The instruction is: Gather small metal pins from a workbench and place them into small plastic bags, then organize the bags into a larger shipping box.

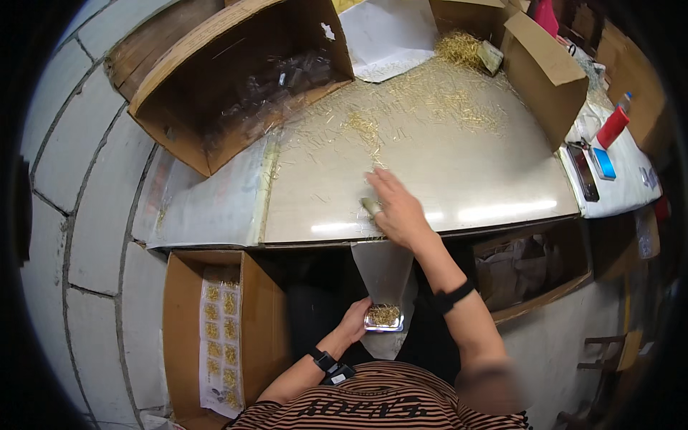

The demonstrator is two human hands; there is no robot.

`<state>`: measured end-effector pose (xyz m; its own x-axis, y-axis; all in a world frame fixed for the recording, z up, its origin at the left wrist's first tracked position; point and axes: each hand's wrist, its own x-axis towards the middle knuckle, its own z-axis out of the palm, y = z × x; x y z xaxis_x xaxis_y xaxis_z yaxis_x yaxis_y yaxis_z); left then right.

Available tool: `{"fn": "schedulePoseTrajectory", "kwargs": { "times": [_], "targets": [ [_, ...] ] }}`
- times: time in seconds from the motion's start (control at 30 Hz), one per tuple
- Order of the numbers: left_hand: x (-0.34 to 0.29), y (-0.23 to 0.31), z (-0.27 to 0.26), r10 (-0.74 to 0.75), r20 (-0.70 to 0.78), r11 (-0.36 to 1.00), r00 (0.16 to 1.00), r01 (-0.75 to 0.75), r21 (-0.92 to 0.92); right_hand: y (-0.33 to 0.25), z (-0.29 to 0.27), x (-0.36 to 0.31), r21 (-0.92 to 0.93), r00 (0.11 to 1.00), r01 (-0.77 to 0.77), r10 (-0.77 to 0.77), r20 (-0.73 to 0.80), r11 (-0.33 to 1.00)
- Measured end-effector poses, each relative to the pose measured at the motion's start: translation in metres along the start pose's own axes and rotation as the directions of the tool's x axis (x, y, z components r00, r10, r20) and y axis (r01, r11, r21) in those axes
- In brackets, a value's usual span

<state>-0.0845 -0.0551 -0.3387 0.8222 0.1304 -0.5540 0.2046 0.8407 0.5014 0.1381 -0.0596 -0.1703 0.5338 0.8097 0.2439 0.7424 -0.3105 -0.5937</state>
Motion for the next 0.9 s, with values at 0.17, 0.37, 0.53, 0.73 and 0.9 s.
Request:
{"fn": "schedulePoseTrajectory", "kwargs": {
  "times": [0.17, 0.37, 0.53, 0.73, 0.9],
  "targets": [
    [-0.002, 0.006, 0.003, -0.003, -0.004, 1.0, 1.0, 0.003, 0.03, 0.012, 0.036, -0.005, -0.23, 0.995, 0.098, -0.101, 0.001, 0.968],
    [0.021, -0.019, -0.011, 0.026, -0.05, 0.993, 0.998, -0.031, -0.111, -0.002, 0.036, -0.014, -0.322, 0.998, 0.024, -0.043, -0.051, 0.946],
    [0.008, -0.005, -0.006, -0.019, -0.019, 1.0, 1.0, 0.019, -0.005, -0.024, 0.015, -0.055, -0.289, 0.99, 0.136, -0.12, 0.071, 0.948],
    [-0.003, 0.007, 0.008, -0.067, -0.025, 0.997, 0.997, 0.068, 0.047, -0.027, -0.006, -0.055, -0.106, 0.991, 0.112, -0.119, -0.06, 0.988],
    [0.01, -0.008, -0.009, -0.04, 0.066, 0.996, 0.997, 0.035, 0.08, 0.004, 0.017, -0.041, -0.135, 0.986, 0.094, -0.111, -0.123, 0.986]
  ]
}}
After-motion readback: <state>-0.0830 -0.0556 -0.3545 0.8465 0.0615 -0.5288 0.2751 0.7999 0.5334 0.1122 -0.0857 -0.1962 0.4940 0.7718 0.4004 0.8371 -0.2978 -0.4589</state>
